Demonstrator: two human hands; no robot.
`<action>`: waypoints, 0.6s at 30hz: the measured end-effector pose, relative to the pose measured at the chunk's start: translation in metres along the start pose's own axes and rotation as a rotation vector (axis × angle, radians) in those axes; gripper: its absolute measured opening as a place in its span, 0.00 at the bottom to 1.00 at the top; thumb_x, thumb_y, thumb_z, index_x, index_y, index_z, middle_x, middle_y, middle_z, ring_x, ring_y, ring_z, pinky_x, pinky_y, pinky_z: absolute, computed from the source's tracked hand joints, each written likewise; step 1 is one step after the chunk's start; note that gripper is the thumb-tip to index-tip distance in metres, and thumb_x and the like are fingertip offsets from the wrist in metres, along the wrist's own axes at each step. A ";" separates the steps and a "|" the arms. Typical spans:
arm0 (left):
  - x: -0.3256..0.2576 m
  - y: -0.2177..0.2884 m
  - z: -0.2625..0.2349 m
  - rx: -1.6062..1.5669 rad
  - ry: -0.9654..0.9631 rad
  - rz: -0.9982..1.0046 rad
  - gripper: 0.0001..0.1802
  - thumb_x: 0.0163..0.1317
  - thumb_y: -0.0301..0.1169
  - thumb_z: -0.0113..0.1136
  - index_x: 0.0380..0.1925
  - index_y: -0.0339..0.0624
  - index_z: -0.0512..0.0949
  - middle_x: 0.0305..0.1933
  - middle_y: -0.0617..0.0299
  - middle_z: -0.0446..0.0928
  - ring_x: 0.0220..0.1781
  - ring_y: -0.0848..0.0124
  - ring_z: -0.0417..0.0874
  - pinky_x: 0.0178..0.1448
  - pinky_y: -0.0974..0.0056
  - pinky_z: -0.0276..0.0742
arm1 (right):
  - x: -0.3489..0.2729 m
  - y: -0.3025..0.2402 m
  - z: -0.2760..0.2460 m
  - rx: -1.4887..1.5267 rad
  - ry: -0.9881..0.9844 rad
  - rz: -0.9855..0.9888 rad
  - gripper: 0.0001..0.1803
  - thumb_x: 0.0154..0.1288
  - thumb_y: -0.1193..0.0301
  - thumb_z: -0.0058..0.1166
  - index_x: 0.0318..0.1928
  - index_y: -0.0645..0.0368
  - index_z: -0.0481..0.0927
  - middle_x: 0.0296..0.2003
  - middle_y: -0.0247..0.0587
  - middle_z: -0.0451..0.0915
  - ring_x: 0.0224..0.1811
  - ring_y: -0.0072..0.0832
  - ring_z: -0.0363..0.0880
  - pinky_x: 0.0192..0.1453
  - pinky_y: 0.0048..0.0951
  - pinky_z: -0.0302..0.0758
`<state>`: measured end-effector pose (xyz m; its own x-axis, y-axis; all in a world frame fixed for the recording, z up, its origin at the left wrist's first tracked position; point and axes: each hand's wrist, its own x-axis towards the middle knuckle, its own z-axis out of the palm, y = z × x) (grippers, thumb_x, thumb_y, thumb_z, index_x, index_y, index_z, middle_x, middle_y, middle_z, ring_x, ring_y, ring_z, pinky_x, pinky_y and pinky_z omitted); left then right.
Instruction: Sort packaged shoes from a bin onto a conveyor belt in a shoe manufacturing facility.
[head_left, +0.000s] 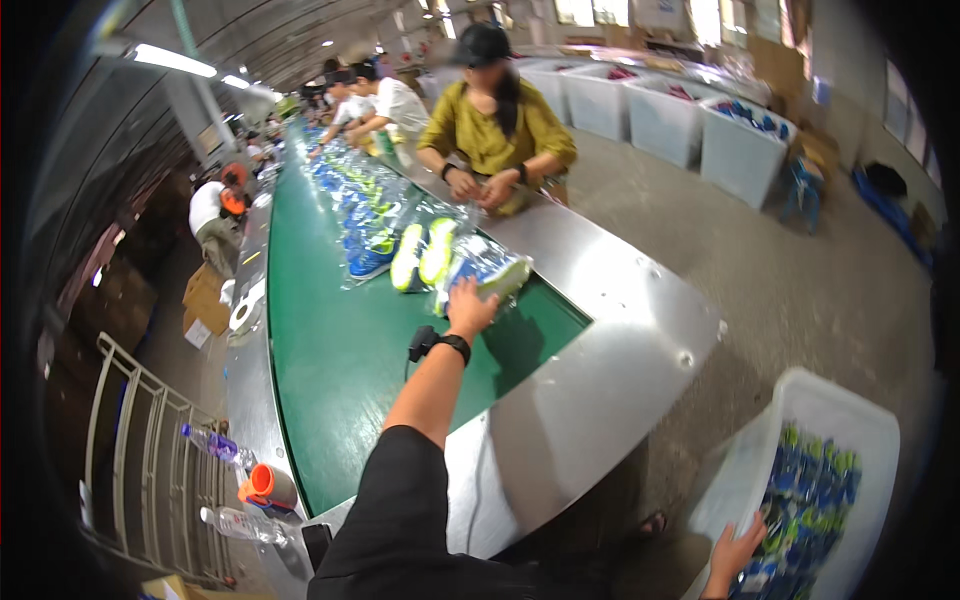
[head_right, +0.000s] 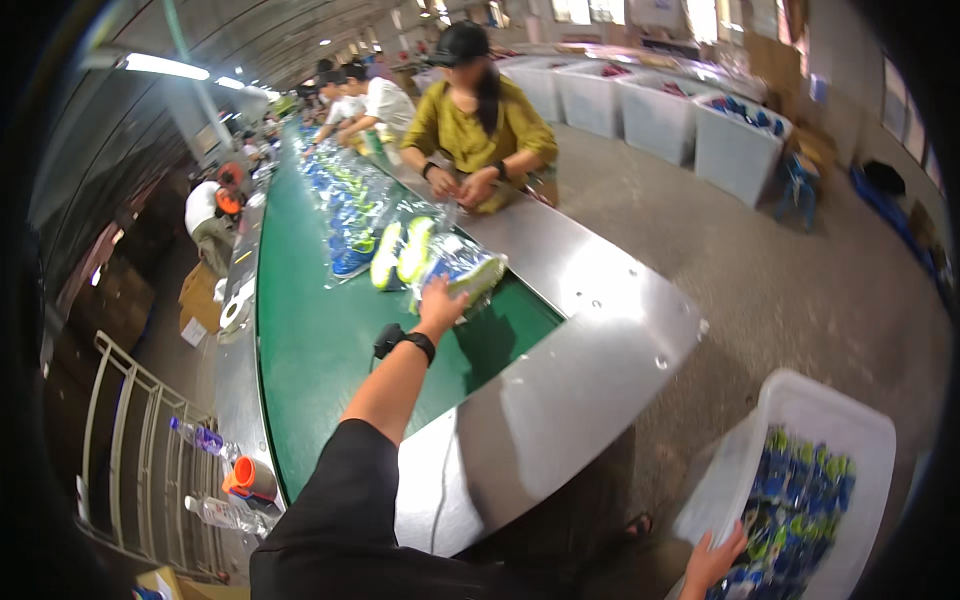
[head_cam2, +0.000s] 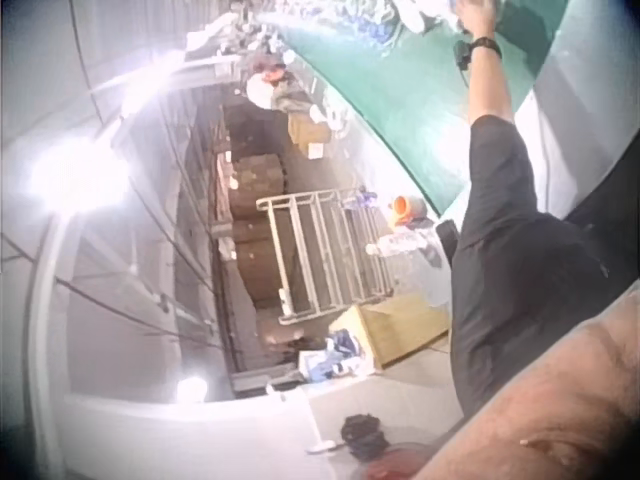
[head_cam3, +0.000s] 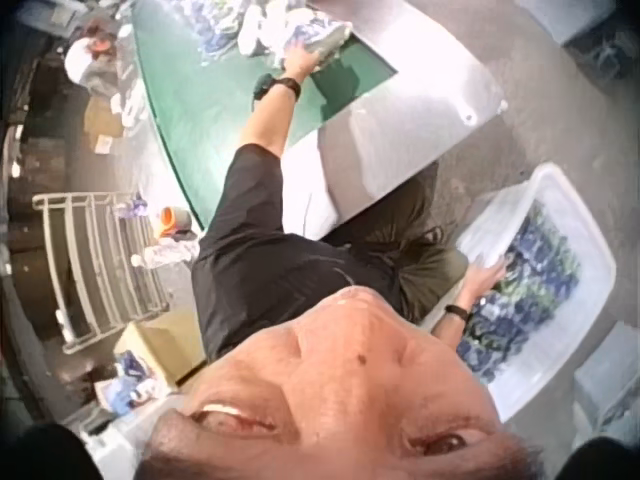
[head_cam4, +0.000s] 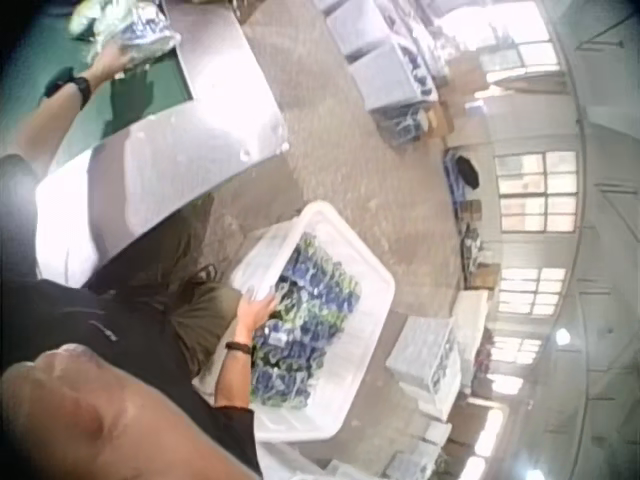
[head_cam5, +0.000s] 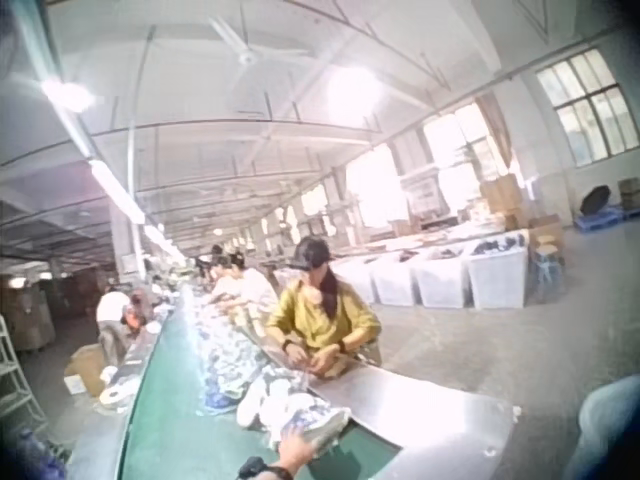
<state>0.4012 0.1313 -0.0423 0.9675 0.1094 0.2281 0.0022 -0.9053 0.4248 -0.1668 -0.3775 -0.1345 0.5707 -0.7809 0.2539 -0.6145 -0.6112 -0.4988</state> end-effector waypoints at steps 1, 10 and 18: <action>-0.005 -0.017 0.007 0.027 0.055 0.089 0.48 0.57 0.47 0.69 0.73 0.36 0.63 0.79 0.43 0.58 0.80 0.44 0.56 0.80 0.46 0.57 | 0.001 -0.002 0.003 0.009 -0.020 0.001 0.35 0.60 0.73 0.62 0.68 0.59 0.66 0.62 0.54 0.68 0.67 0.56 0.68 0.67 0.48 0.70; -0.144 0.027 -0.003 -0.052 0.123 0.314 0.44 0.59 0.46 0.70 0.70 0.36 0.65 0.76 0.38 0.59 0.78 0.35 0.54 0.81 0.44 0.55 | -0.001 -0.055 -0.043 -0.103 -0.082 0.008 0.37 0.66 0.57 0.63 0.70 0.59 0.67 0.67 0.66 0.68 0.70 0.63 0.64 0.71 0.56 0.65; -0.154 0.071 -0.008 -1.220 -0.482 -0.160 0.40 0.69 0.56 0.62 0.68 0.36 0.70 0.64 0.49 0.77 0.65 0.56 0.77 0.71 0.59 0.69 | -0.001 -0.015 -0.012 -0.085 -0.024 0.035 0.36 0.59 0.75 0.62 0.68 0.60 0.65 0.64 0.54 0.66 0.68 0.56 0.68 0.66 0.49 0.70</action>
<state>0.2500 0.0531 -0.0407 0.9709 -0.2056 -0.1228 0.1418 0.0802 0.9866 -0.1649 -0.3685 -0.1170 0.5603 -0.7994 0.2167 -0.6777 -0.5929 -0.4349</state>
